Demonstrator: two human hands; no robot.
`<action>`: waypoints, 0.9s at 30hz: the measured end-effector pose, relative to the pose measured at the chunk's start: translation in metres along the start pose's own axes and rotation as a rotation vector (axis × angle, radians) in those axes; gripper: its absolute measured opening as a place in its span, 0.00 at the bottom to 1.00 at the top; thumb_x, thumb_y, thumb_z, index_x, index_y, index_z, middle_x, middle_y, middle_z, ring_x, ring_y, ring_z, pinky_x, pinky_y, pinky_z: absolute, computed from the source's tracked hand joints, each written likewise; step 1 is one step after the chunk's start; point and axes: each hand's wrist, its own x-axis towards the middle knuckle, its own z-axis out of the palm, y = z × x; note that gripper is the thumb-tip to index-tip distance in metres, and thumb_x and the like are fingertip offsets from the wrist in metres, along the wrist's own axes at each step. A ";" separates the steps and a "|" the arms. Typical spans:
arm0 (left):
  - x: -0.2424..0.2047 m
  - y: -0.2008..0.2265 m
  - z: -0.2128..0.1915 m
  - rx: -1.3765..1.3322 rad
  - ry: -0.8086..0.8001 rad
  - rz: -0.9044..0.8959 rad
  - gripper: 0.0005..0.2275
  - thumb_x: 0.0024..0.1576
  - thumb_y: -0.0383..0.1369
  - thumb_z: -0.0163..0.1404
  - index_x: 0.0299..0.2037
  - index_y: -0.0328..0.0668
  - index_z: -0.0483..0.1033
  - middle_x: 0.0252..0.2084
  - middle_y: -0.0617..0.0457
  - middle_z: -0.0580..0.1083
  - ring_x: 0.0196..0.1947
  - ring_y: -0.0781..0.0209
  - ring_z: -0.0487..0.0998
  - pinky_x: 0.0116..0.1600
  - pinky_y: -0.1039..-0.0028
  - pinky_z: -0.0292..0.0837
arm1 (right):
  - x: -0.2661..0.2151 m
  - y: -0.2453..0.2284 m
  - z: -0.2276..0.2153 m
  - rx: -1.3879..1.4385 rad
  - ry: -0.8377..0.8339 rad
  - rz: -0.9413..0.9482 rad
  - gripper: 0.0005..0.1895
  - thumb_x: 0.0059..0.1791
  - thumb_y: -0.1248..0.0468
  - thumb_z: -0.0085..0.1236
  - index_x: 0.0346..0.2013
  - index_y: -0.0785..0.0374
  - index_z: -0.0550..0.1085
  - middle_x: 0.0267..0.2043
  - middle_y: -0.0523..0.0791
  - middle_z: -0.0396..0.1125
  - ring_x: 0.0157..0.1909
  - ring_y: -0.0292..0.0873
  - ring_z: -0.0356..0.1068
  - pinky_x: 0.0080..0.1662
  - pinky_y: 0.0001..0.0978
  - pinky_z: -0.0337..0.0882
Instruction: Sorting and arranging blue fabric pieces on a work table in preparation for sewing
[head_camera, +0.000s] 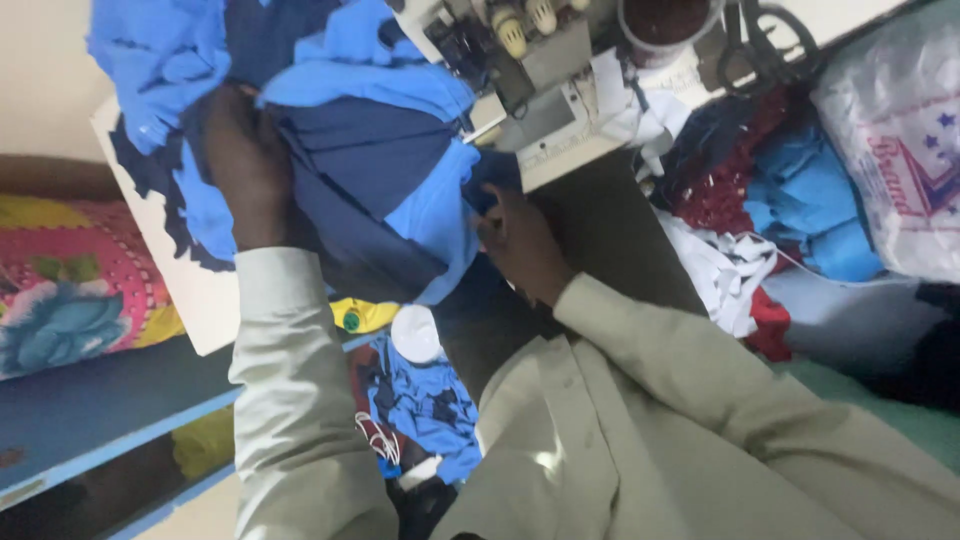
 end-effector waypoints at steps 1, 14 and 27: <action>0.000 0.038 -0.010 -0.004 -0.012 -0.007 0.05 0.61 0.23 0.51 0.44 0.36 0.69 0.38 0.40 0.73 0.40 0.38 0.73 0.45 0.55 0.62 | -0.001 -0.009 -0.004 0.001 -0.004 0.014 0.27 0.52 0.61 0.53 0.65 0.66 0.65 0.46 0.56 0.73 0.42 0.52 0.76 0.46 0.45 0.73; -0.017 0.177 0.059 0.177 -0.267 0.892 0.06 0.62 0.31 0.51 0.46 0.44 0.79 0.54 0.51 0.73 0.64 0.49 0.67 0.73 0.47 0.54 | 0.015 0.004 0.016 -0.201 0.029 -0.098 0.19 0.54 0.57 0.54 0.53 0.66 0.68 0.33 0.57 0.74 0.38 0.67 0.75 0.36 0.57 0.73; 0.030 0.196 0.019 -0.438 -0.741 0.564 0.06 0.60 0.19 0.50 0.43 0.35 0.77 0.47 0.42 0.76 0.53 0.28 0.73 0.52 0.44 0.69 | 0.008 -0.034 0.004 0.002 0.244 -0.079 0.15 0.54 0.58 0.58 0.50 0.62 0.69 0.39 0.55 0.66 0.44 0.70 0.72 0.36 0.54 0.73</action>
